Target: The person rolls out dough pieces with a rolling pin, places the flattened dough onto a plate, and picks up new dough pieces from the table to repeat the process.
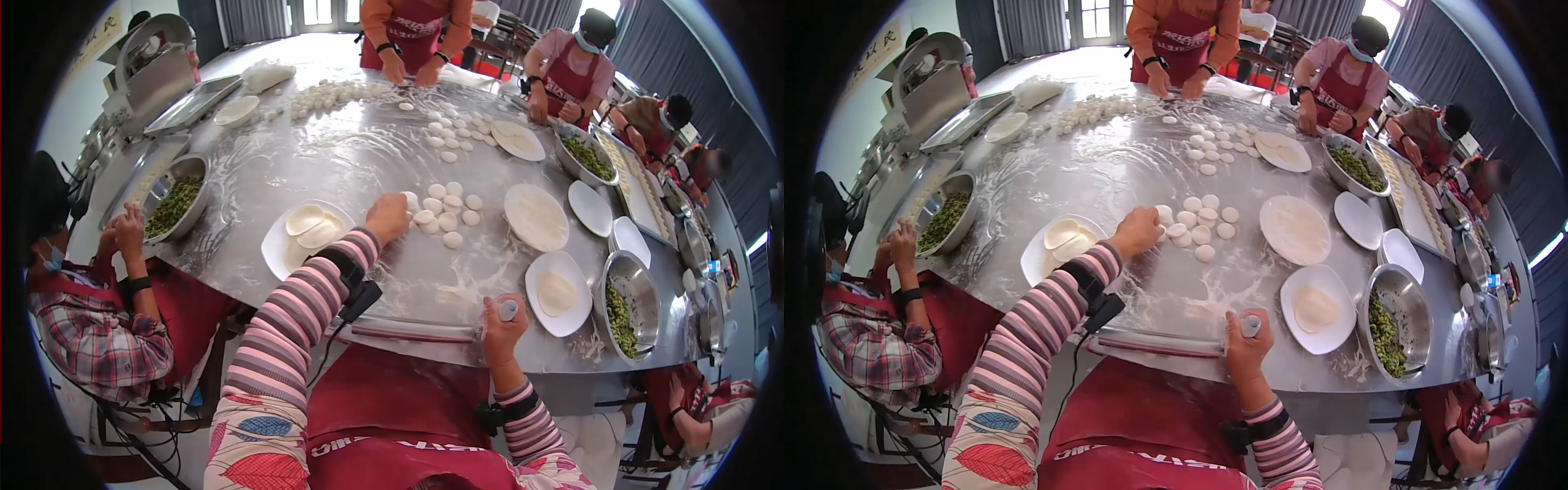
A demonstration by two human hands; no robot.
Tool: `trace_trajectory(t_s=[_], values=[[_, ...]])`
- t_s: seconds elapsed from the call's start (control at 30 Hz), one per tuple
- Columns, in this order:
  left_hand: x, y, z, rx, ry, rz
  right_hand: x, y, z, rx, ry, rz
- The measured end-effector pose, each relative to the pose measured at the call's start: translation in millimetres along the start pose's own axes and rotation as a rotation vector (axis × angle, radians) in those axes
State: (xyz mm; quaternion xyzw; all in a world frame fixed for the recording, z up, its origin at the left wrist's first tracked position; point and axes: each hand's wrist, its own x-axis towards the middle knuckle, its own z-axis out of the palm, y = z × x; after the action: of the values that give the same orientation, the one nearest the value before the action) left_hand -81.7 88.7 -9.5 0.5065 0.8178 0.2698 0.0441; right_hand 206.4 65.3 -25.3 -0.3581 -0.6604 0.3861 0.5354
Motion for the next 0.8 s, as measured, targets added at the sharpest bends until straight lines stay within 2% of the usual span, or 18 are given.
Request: trace_trajectory(t_s=[0.03,0.1,0.13,0.2,0.3,0.33,0.4,0.43,0.5,0.63,0.7,0.8], values=[[1.2,-1.7,10.0,-0.006,-0.016,0.003,-0.3,-2.9,-0.1,-0.012,0.006,0.011],[-3.6,-10.3,34.3,0.000,0.150,0.145,-4.8,-8.0,-4.0,-0.006,-0.019,0.039],[-17.9,-0.7,23.3,-0.006,0.123,0.145,-8.8,-8.9,-6.5,-0.020,-0.013,0.063],[-40.0,16.0,-4.7,-0.192,-0.394,0.037,-12.3,-9.4,-8.8,-0.008,-0.007,-0.004],[-69.3,33.9,2.7,-0.359,-0.524,0.074,-14.5,-8.6,-10.5,0.071,-0.038,0.096],[-75.4,44.8,7.6,-0.362,-0.529,0.079,-13.1,-7.7,-9.5,0.065,-0.033,0.097],[-79.7,68.3,17.1,-0.617,-0.460,0.082,-5.7,-4.3,-6.1,0.125,-0.061,0.113],[-79.5,69.5,22.8,-0.625,-0.460,0.089,-5.2,-4.3,-6.9,0.116,-0.058,0.107],[-81.9,71.6,33.4,-0.312,-0.381,0.253,-5.6,-6.0,-9.9,0.079,-0.090,0.125],[-91.7,52.9,15.6,-0.222,-0.499,0.182,-0.1,-27.7,-6.3,0.022,-0.071,0.022],[-98.6,47.5,4.7,-0.327,-0.594,0.014,20.9,-42.7,5.6,-0.124,-0.042,-0.216],[-97.1,50.4,6.8,-0.310,-0.532,0.108,46.2,-21.2,30.8,-0.134,0.002,-0.207]])
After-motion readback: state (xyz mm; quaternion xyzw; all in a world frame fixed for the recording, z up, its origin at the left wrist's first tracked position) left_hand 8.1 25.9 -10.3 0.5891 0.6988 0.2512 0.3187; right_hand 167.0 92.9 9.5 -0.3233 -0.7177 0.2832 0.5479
